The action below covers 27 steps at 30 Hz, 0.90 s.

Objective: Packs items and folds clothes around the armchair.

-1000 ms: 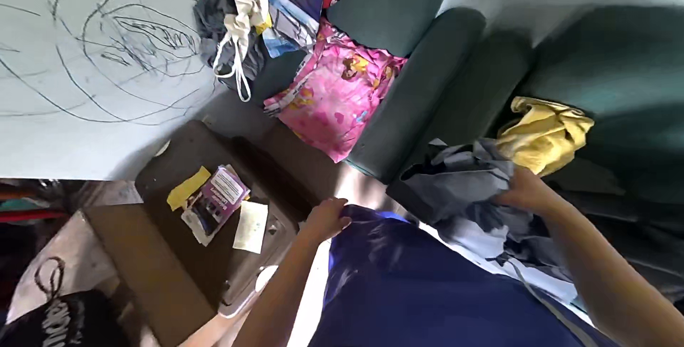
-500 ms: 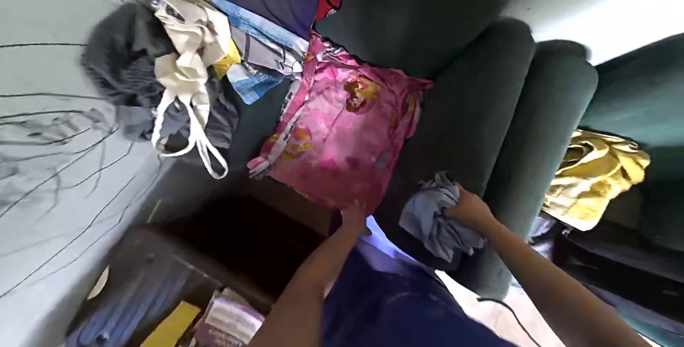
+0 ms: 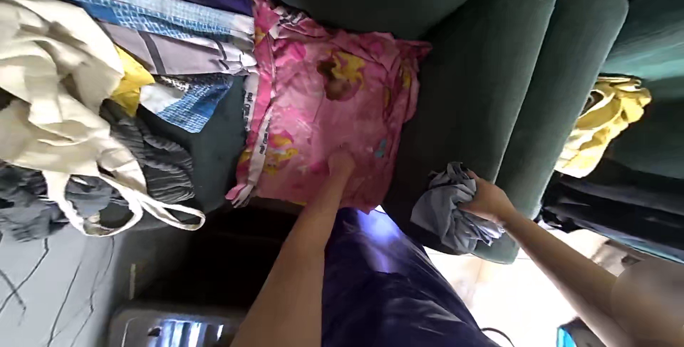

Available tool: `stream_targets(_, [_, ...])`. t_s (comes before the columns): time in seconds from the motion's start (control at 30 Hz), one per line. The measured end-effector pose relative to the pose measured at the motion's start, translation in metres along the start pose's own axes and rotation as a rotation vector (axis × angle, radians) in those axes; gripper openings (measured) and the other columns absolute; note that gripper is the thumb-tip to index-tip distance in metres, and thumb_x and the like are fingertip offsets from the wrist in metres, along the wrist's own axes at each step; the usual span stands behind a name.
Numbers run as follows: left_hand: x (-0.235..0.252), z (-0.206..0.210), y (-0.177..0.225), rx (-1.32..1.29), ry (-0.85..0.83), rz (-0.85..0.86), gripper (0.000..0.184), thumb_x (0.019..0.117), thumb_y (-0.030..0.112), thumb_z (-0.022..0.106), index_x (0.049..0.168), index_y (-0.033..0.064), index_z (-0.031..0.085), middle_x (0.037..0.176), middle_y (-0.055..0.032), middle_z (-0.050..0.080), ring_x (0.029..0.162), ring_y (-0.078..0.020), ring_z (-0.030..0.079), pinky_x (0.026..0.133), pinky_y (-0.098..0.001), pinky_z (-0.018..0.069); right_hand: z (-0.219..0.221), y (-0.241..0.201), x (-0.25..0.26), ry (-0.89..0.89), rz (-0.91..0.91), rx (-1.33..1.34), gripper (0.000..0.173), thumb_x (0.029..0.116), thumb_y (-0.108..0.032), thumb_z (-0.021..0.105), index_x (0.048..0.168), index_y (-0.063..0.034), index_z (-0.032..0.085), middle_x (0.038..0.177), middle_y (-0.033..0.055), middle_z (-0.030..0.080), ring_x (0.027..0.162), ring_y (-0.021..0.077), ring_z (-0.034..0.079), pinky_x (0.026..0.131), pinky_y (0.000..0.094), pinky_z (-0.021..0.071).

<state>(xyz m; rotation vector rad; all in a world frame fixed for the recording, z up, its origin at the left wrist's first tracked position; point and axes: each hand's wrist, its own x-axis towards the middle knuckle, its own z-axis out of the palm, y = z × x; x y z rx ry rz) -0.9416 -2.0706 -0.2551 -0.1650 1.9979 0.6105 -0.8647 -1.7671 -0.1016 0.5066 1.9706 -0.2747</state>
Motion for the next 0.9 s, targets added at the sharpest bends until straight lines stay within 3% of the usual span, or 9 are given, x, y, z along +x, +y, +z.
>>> stream_targets(0.1, [0.001,0.000,0.037,0.037,-0.111,0.031,0.052,0.1017,0.026,0.060,0.147,0.0048,0.050,0.145,-0.0261,0.052,0.132,-0.0433,0.053,0.106,-0.0610,0.0444,-0.002,-0.005,0.000,0.020,0.011,0.033,0.095,0.0759,-0.028,0.087,0.154,-0.0065,0.038,0.135,0.0292,0.059,0.125,0.0481,0.057,0.102,0.0682,0.0421])
stream_targets(0.2, [0.021,0.060,0.070,-0.044,-0.155,-0.030,0.055,0.1019,0.033,0.058,0.147,0.0032,0.051,0.148,-0.0269,0.050,0.135,-0.0447,0.050,0.107,-0.0629,0.0424,0.001,-0.004,0.001,0.016,0.036,0.036,0.095,0.0739,-0.025,0.089,0.153,-0.0068,0.041,0.133,0.0294,0.060,0.124,0.0477,0.057,0.102,0.0680,0.0421])
stream_targets(0.3, [0.049,0.099,0.086,-0.049,-0.113,-0.086,0.052,0.1054,0.023,0.052,0.153,0.0049,0.044,0.160,-0.0252,0.035,0.145,-0.0476,0.035,0.112,-0.0656,0.0346,0.001,-0.001,0.007,0.043,0.030,0.060,0.095,0.0702,-0.022,0.091,0.151,-0.0037,0.044,0.130,0.0310,0.061,0.122,0.0496,0.058,0.101,0.0687,0.0423])
stream_targets(0.4, [0.060,0.099,0.066,-0.170,-0.075,-0.029,0.042,0.1050,0.030,0.053,0.137,0.0028,0.060,0.141,-0.0238,0.057,0.131,-0.0423,0.055,0.106,-0.0598,0.0449,0.002,0.003,0.006,0.033,0.013,0.077,0.094,0.0700,-0.025,0.091,0.149,-0.0029,0.046,0.128,0.0312,0.062,0.122,0.0498,0.059,0.101,0.0691,0.0421])
stream_targets(0.47, [0.054,0.063,0.032,-0.503,0.081,-0.046,0.043,0.1067,0.028,0.053,0.137,-0.0032,0.057,0.131,-0.0270,0.063,0.121,-0.0393,0.062,0.104,-0.0542,0.0482,-0.001,0.005,0.008,0.022,-0.009,0.086,0.091,0.0710,-0.028,0.090,0.148,-0.0046,0.048,0.128,0.0303,0.063,0.121,0.0492,0.059,0.100,0.0699,0.0424])
stream_targets(0.6, [-0.027,-0.113,-0.051,-0.884,0.698,-0.148,0.045,0.1083,0.024,0.042,0.140,-0.0066,0.049,0.135,-0.0260,0.056,0.120,-0.0308,0.057,0.103,-0.0490,0.0458,-0.007,0.005,0.011,-0.031,-0.026,0.088,0.092,0.0729,-0.032,0.089,0.151,-0.0090,0.046,0.131,0.0282,0.062,0.123,0.0484,0.058,0.100,0.0708,0.0415])
stream_targets(0.7, [-0.080,-0.215,-0.091,-1.094,1.146,0.007,0.028,0.1040,0.024,0.042,0.122,0.0063,0.055,0.097,-0.0009,0.059,0.081,-0.0063,0.058,0.075,-0.0293,0.0520,-0.011,0.007,0.015,-0.049,-0.033,0.084,0.093,0.0729,-0.032,0.089,0.152,-0.0100,0.045,0.129,0.0295,0.062,0.123,0.0498,0.058,0.100,0.0719,0.0410])
stream_targets(0.8, [-0.132,-0.239,-0.061,-1.065,1.027,0.346,0.017,0.0999,0.011,0.038,0.111,0.0156,0.050,0.087,0.0134,0.059,0.076,0.0051,0.059,0.071,-0.0174,0.0525,-0.011,0.010,0.015,-0.042,-0.042,0.081,0.093,0.0734,-0.032,0.089,0.152,-0.0089,0.045,0.127,0.0316,0.063,0.121,0.0515,0.058,0.099,0.0729,0.0408])
stream_targets(0.9, [-0.136,-0.174,0.003,-1.174,0.633,0.519,0.031,0.0948,0.010,0.056,0.125,0.0019,0.054,0.108,-0.0048,0.066,0.099,-0.0125,0.065,0.089,-0.0375,0.0561,-0.010,0.012,0.013,-0.031,-0.002,0.043,0.097,0.0741,-0.031,0.089,0.156,-0.0108,0.041,0.129,0.0319,0.062,0.123,0.0514,0.057,0.101,0.0716,0.0413])
